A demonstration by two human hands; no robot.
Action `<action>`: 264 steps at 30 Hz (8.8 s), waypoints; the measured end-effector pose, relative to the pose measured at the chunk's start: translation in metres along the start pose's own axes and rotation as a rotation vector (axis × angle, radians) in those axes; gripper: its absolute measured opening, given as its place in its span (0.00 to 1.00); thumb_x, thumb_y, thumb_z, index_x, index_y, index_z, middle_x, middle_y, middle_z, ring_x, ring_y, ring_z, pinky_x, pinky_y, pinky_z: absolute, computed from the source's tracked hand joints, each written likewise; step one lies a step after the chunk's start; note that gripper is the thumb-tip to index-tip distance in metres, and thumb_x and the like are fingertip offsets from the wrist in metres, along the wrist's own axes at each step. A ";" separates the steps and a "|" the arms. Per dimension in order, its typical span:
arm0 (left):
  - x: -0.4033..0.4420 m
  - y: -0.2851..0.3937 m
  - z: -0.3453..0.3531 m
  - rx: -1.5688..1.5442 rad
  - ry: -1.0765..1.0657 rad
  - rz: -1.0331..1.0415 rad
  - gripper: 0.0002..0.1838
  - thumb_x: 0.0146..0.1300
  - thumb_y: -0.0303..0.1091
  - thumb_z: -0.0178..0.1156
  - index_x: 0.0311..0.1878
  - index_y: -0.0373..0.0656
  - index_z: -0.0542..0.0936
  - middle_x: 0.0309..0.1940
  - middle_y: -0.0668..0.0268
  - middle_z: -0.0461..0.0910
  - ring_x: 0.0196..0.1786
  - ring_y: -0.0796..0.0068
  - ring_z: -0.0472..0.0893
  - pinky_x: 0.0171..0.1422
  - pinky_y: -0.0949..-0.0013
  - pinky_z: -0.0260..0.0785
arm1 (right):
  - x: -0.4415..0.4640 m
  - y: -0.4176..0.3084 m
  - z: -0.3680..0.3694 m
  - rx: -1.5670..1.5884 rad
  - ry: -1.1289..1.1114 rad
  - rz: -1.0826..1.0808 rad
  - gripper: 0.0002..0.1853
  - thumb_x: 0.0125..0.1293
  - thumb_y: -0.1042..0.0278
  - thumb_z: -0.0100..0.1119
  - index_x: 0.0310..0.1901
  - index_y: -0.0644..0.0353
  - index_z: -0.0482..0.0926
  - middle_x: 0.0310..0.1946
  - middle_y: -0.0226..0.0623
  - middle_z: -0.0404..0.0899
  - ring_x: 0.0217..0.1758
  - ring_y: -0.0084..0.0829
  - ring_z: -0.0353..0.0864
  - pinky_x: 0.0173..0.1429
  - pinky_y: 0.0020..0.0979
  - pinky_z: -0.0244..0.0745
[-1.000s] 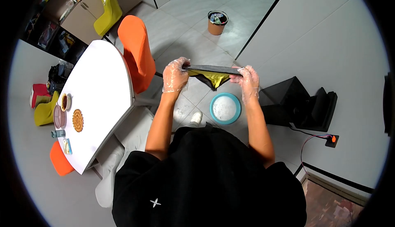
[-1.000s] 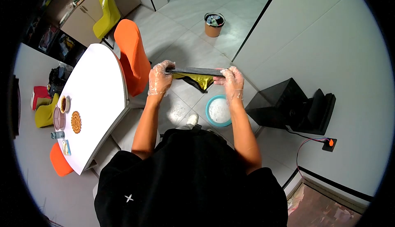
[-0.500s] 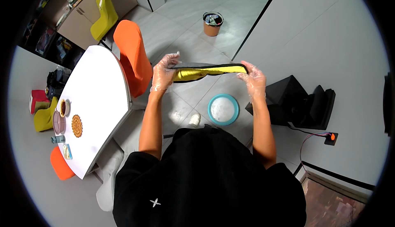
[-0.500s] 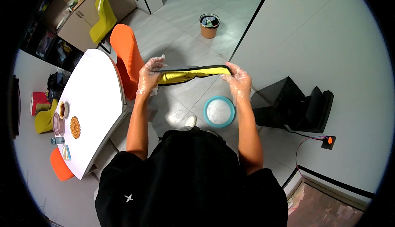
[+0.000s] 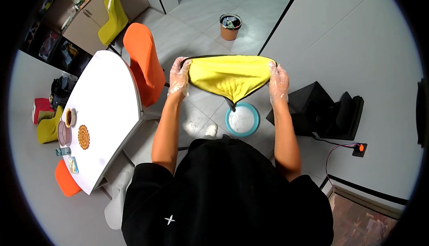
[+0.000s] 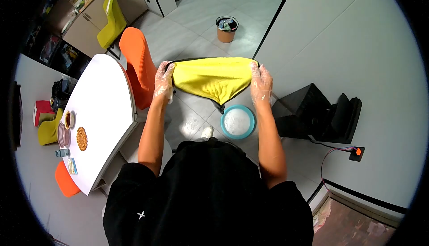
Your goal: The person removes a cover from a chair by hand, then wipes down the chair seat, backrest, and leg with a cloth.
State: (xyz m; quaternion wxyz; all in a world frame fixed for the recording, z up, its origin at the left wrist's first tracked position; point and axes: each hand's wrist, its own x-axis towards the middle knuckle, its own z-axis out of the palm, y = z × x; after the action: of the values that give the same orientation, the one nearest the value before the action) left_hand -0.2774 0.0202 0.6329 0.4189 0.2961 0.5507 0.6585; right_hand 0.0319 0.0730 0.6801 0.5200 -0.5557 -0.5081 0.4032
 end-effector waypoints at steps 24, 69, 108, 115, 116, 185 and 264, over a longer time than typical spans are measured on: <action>-0.028 0.051 0.092 0.331 -0.881 -0.178 0.46 0.70 0.56 0.62 0.79 0.36 0.56 0.78 0.47 0.58 0.81 0.52 0.55 0.83 0.55 0.47 | -0.015 -0.015 0.016 0.133 -0.647 0.127 0.13 0.76 0.61 0.60 0.50 0.64 0.82 0.39 0.24 0.82 0.42 0.15 0.76 0.49 0.24 0.74; -0.014 0.119 -0.012 0.877 -0.484 0.079 0.23 0.72 0.48 0.60 0.54 0.35 0.79 0.46 0.49 0.82 0.54 0.56 0.80 0.63 0.57 0.69 | -0.024 0.030 0.020 -0.025 -0.757 -0.113 0.23 0.60 0.79 0.65 0.59 0.61 0.77 0.54 0.36 0.81 0.60 0.30 0.80 0.67 0.34 0.73; -0.002 0.051 -0.055 0.459 0.205 0.312 0.20 0.75 0.38 0.58 0.57 0.29 0.77 0.43 0.57 0.83 0.43 0.64 0.79 0.55 0.65 0.71 | 0.008 0.012 0.012 -0.940 0.030 -0.174 0.20 0.76 0.53 0.45 0.54 0.59 0.81 0.48 0.54 0.83 0.51 0.61 0.81 0.54 0.55 0.75; -0.001 0.047 -0.070 0.799 0.178 0.065 0.20 0.72 0.41 0.58 0.51 0.30 0.80 0.45 0.42 0.83 0.50 0.46 0.83 0.57 0.55 0.72 | 0.023 0.043 -0.004 -0.912 -0.265 -0.053 0.21 0.73 0.53 0.51 0.53 0.61 0.82 0.49 0.57 0.82 0.54 0.60 0.79 0.59 0.52 0.73; 0.004 0.036 -0.077 0.807 0.181 0.106 0.21 0.72 0.42 0.58 0.53 0.30 0.80 0.46 0.41 0.83 0.51 0.45 0.83 0.58 0.55 0.72 | 0.022 0.047 -0.003 -0.907 -0.244 -0.067 0.22 0.73 0.53 0.51 0.54 0.62 0.82 0.51 0.57 0.82 0.56 0.59 0.79 0.60 0.51 0.73; -0.032 0.094 -0.008 -0.400 -0.145 -0.209 0.07 0.79 0.34 0.48 0.51 0.50 0.76 0.34 0.70 0.74 0.35 0.76 0.79 0.40 0.69 0.79 | -0.010 -0.087 -0.004 1.364 -1.248 0.141 0.13 0.79 0.55 0.50 0.39 0.55 0.69 0.34 0.41 0.74 0.22 0.35 0.80 0.24 0.32 0.76; -0.035 0.105 0.027 -0.292 -0.239 0.255 0.13 0.63 0.21 0.70 0.39 0.46 0.73 0.40 0.72 0.77 0.44 0.81 0.78 0.54 0.73 0.74 | -0.041 -0.018 0.046 -0.024 -0.818 -0.422 0.11 0.62 0.74 0.68 0.44 0.66 0.80 0.35 0.32 0.81 0.37 0.24 0.81 0.47 0.29 0.77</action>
State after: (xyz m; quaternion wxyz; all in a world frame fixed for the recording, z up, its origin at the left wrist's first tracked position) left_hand -0.2620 -0.0021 0.7436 0.4331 0.3756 0.3541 0.7389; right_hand -0.0227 0.0391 0.6888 0.3413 -0.2411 -0.7782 0.4687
